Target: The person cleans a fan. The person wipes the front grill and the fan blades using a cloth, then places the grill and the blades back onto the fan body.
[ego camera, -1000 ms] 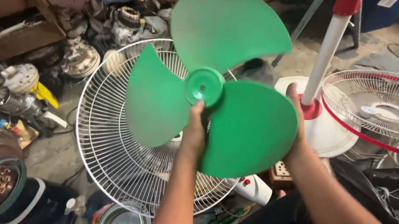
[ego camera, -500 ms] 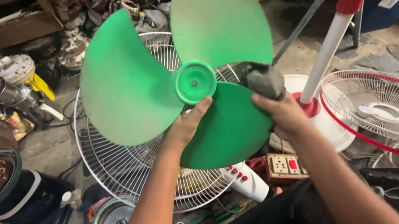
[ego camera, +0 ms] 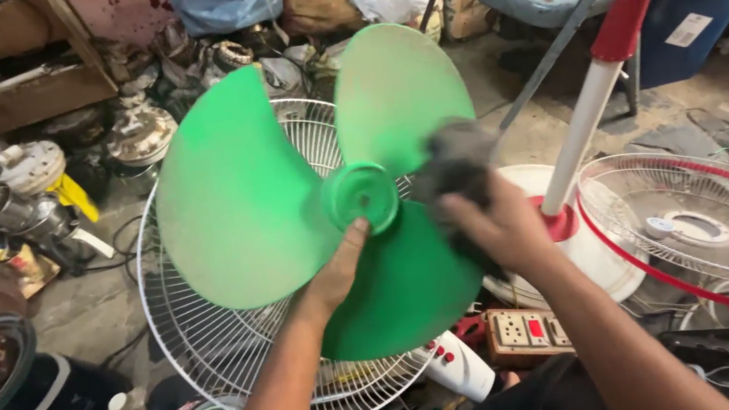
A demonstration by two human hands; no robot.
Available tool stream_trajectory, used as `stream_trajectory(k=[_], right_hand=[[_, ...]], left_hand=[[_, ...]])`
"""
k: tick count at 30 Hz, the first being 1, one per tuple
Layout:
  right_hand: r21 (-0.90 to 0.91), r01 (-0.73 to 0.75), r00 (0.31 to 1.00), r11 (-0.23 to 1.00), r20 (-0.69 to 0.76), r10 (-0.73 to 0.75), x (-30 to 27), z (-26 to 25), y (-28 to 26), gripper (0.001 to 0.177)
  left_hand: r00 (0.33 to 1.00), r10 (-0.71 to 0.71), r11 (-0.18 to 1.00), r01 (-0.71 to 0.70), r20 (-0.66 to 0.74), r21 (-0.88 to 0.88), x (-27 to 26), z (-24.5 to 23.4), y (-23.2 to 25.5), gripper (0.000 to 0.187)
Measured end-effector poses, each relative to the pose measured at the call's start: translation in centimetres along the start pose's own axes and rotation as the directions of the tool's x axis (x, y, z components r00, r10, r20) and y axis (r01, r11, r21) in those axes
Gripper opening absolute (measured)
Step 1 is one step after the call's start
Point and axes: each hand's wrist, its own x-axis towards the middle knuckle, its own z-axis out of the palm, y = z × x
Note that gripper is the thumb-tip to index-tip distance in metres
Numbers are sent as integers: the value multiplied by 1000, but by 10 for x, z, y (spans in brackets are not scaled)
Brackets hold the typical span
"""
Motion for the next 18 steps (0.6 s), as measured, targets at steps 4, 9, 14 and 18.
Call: stream_trajectory(k=[4,9,14,18], right_hand=[[7,117,976,993,182,-116,40,11,-23,45],[-156,301,947,941,-69,-314,56,16,-26,27],[-233,345,763,909,-494,-416,80,6,-29,27],[-272,517,743,812,-328,-583,56,35,-33,29]], left_hand=[[997,-64,996,67,-44,64,-7,10,5,37],[997,29,993,-37,73,111,-11,-5,29,36],[989,-13,995,-2,147,97,-10,-4,35,37],[961,-143,989,129,238,75,2,4,14,34]])
